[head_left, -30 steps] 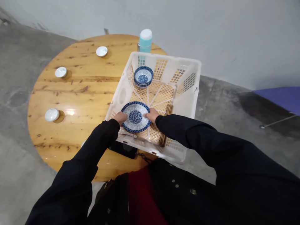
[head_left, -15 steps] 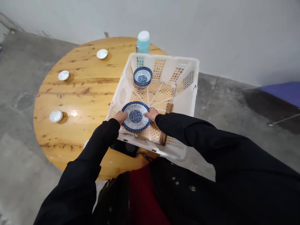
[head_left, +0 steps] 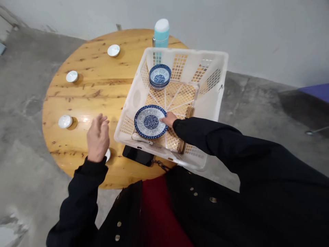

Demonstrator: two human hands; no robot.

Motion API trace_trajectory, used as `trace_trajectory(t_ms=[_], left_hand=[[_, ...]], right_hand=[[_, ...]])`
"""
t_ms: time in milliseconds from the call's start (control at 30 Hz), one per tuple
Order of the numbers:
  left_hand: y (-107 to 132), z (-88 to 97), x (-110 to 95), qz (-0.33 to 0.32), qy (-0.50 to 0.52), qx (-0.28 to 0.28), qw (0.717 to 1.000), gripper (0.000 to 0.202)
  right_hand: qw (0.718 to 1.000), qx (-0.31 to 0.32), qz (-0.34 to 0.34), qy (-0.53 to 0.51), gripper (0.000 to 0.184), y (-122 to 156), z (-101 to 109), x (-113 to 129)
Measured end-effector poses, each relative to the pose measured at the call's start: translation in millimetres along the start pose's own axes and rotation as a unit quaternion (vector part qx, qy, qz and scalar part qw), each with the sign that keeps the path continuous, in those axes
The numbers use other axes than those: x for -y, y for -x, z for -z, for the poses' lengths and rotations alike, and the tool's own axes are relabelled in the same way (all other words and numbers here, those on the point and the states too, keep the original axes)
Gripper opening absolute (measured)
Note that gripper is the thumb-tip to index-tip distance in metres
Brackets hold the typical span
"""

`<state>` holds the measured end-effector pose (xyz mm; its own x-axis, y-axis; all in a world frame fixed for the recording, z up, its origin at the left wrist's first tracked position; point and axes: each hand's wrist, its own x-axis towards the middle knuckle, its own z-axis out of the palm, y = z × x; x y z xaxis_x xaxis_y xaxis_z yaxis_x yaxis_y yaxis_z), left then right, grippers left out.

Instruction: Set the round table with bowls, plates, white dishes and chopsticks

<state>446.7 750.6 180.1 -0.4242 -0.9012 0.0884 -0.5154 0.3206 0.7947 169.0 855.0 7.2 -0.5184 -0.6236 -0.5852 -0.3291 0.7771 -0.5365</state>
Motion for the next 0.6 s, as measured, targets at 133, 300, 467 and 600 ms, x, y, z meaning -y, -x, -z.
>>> trace_trajectory(t_ms=[133,300,467,600], left_hand=[[36.7,20.3,18.9,0.09,0.047,-0.081,0.991,0.043],[68.6,15.2,41.1,0.191,0.129,-0.136,0.963,0.042],[88.0,3.7,50.1,0.232,0.182,-0.129,0.947,0.039],[98.9,-6.0,54.1,0.246,0.19,-0.11,0.944,0.041]], right_hand=[[1.0,0.002,-0.008,-0.007,0.043,4.7,6.8,6.8],[1.0,0.007,-0.007,-0.023,0.042,6.0,12.1,11.7],[0.999,0.004,-0.007,-0.033,0.038,7.9,13.0,11.1],[0.999,-0.004,-0.014,-0.04,0.039,6.9,15.5,11.2]])
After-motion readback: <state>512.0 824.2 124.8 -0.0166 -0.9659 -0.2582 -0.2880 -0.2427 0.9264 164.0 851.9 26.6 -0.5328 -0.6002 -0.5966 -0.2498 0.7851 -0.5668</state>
